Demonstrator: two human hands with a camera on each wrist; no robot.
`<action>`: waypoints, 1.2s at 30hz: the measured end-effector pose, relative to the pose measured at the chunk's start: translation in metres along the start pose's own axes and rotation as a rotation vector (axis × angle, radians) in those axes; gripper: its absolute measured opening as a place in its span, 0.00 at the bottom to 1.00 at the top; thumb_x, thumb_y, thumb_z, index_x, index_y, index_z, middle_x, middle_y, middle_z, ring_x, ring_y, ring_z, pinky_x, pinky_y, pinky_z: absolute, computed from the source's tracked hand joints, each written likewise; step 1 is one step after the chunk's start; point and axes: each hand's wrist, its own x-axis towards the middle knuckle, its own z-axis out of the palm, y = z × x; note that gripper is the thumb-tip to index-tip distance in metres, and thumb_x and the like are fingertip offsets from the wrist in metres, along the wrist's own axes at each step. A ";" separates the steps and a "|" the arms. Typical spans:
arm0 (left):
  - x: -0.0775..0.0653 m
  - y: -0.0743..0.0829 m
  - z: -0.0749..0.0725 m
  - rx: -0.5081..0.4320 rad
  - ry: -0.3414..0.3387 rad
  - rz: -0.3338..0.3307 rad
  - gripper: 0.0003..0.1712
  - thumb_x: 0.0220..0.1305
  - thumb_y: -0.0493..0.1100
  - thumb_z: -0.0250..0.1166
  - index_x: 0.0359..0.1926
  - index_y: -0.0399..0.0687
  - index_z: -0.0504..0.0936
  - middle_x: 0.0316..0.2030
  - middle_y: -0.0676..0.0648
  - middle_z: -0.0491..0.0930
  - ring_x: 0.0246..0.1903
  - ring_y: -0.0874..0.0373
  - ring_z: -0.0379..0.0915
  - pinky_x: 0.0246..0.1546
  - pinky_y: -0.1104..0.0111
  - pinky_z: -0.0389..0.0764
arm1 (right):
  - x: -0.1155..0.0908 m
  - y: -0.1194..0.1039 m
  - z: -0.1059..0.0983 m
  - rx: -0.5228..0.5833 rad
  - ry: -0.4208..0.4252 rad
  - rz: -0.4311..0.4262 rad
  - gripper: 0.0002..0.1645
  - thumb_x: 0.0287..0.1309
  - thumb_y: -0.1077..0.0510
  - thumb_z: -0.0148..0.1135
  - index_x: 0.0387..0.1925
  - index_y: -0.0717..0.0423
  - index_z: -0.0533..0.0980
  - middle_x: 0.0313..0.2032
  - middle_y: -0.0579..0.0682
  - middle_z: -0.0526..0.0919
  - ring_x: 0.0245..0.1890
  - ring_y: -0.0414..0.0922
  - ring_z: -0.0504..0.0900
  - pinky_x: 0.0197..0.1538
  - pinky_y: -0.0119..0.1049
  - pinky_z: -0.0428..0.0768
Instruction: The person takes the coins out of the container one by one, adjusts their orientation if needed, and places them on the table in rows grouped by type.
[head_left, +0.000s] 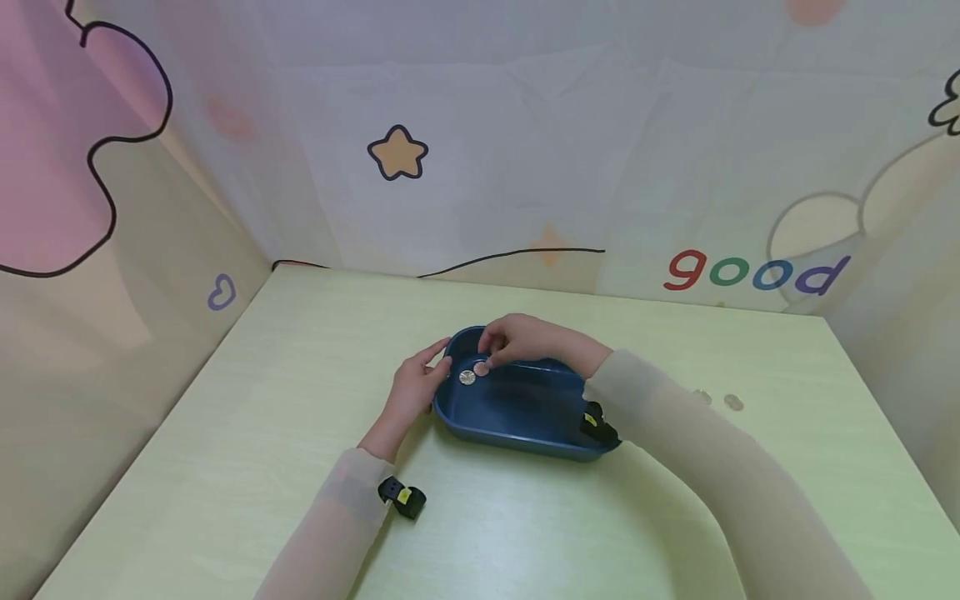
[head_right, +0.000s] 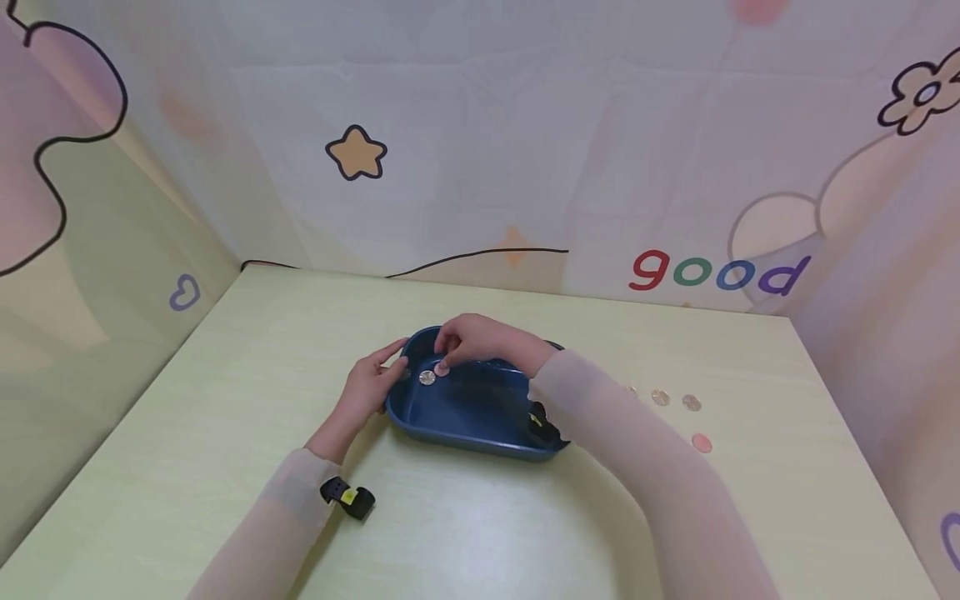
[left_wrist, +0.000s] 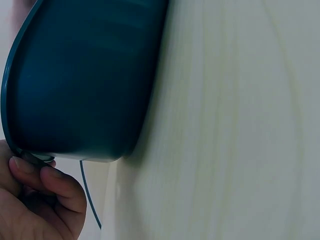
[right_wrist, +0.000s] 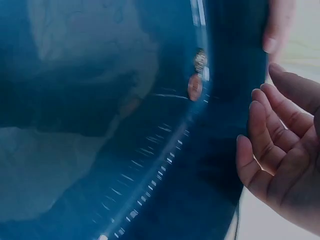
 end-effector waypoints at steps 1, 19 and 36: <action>0.000 0.000 0.000 0.000 -0.001 0.000 0.27 0.76 0.46 0.57 0.73 0.51 0.72 0.11 0.56 0.61 0.07 0.62 0.57 0.13 0.72 0.66 | 0.003 0.000 0.003 0.001 -0.008 0.009 0.18 0.65 0.57 0.67 0.52 0.64 0.81 0.35 0.54 0.85 0.33 0.41 0.77 0.41 0.29 0.74; -0.001 0.000 0.000 0.008 -0.004 0.007 0.27 0.76 0.46 0.57 0.73 0.51 0.72 0.11 0.56 0.61 0.07 0.63 0.57 0.13 0.72 0.66 | 0.032 0.008 0.041 -0.093 -0.014 0.023 0.17 0.64 0.61 0.66 0.53 0.64 0.80 0.43 0.57 0.87 0.37 0.42 0.81 0.45 0.32 0.80; 0.000 -0.001 0.000 -0.008 -0.016 0.009 0.27 0.77 0.46 0.57 0.74 0.50 0.71 0.11 0.56 0.60 0.08 0.62 0.55 0.14 0.72 0.66 | 0.042 0.010 0.052 -0.167 0.029 0.024 0.09 0.62 0.61 0.69 0.43 0.61 0.83 0.37 0.54 0.86 0.33 0.42 0.78 0.42 0.34 0.78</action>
